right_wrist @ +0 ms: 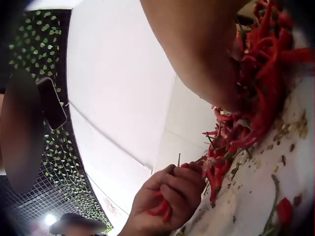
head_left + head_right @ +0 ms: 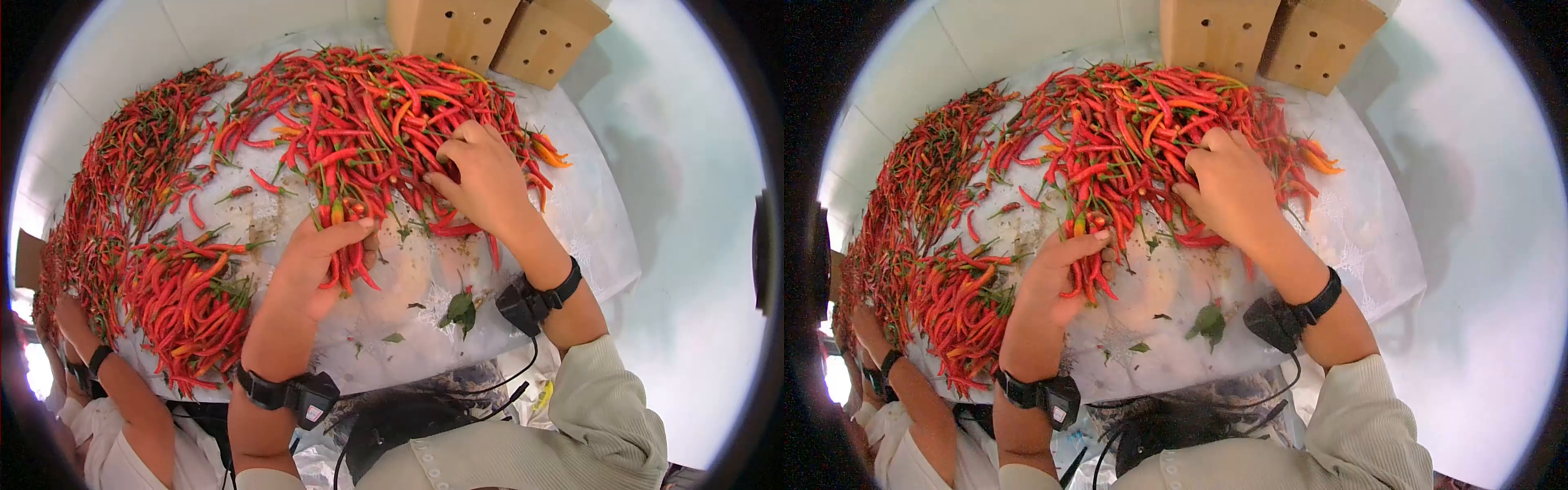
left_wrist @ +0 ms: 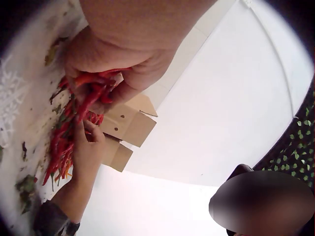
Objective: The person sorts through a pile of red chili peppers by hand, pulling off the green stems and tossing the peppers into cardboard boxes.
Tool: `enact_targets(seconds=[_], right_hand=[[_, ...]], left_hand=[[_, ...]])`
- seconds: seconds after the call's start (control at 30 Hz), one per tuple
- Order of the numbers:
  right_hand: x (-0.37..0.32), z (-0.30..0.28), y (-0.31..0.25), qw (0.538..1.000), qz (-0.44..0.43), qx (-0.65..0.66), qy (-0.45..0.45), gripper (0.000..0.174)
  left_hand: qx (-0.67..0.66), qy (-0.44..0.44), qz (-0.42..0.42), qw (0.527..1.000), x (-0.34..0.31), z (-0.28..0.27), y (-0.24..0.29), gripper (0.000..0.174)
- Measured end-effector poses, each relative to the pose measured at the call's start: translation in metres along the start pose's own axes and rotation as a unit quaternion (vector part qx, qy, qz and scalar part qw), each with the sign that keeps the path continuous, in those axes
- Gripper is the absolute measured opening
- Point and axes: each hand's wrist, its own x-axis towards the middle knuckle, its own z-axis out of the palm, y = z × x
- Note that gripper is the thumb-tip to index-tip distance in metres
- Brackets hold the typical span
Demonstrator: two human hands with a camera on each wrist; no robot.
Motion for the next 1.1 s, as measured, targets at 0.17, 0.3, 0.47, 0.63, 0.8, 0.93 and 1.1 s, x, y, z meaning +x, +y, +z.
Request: enact_targets(seconds=[0.17, 0.3, 0.47, 0.63, 0.8, 0.93, 1.1], right_hand=[[-0.003, -0.001, 0.004, 0.997, 0.017, 0.073, 0.036, 0.017], [-0.001, -0.014, -0.003, 0.982, 0.068, 0.144, 0.106, 0.014], [-0.002, -0.016, -0.009, 0.956, 0.088, 0.228, 0.164, 0.014], [-0.01, -0.007, -0.027, 0.909, 0.128, 0.389, 0.075, 0.016], [-0.021, -0.001, -0.059, 0.91, 0.051, 0.412, -0.02, 0.016], [-0.024, 0.002, -0.063, 0.914, -0.038, 0.401, -0.042, 0.019], [-0.017, -0.005, -0.044, 0.925, -0.075, 0.363, -0.087, 0.019]], left_hand=[[0.0, -0.014, -0.005, 1.0, 0.002, -0.003, -0.002, 0.02], [-0.002, -0.004, -0.011, 1.0, 0.001, -0.002, 0.0, 0.019], [-0.007, -0.012, -0.003, 1.0, 0.002, -0.001, 0.0, 0.017], [0.013, -0.026, 0.062, 0.998, 0.002, -0.001, -0.001, 0.019], [0.015, -0.051, 0.097, 0.994, 0.001, -0.001, 0.0, 0.023], [-0.011, -0.009, 0.106, 0.994, -0.001, 0.008, -0.001, 0.028], [-0.01, -0.038, 0.081, 0.996, 0.001, 0.003, -0.003, 0.024]])
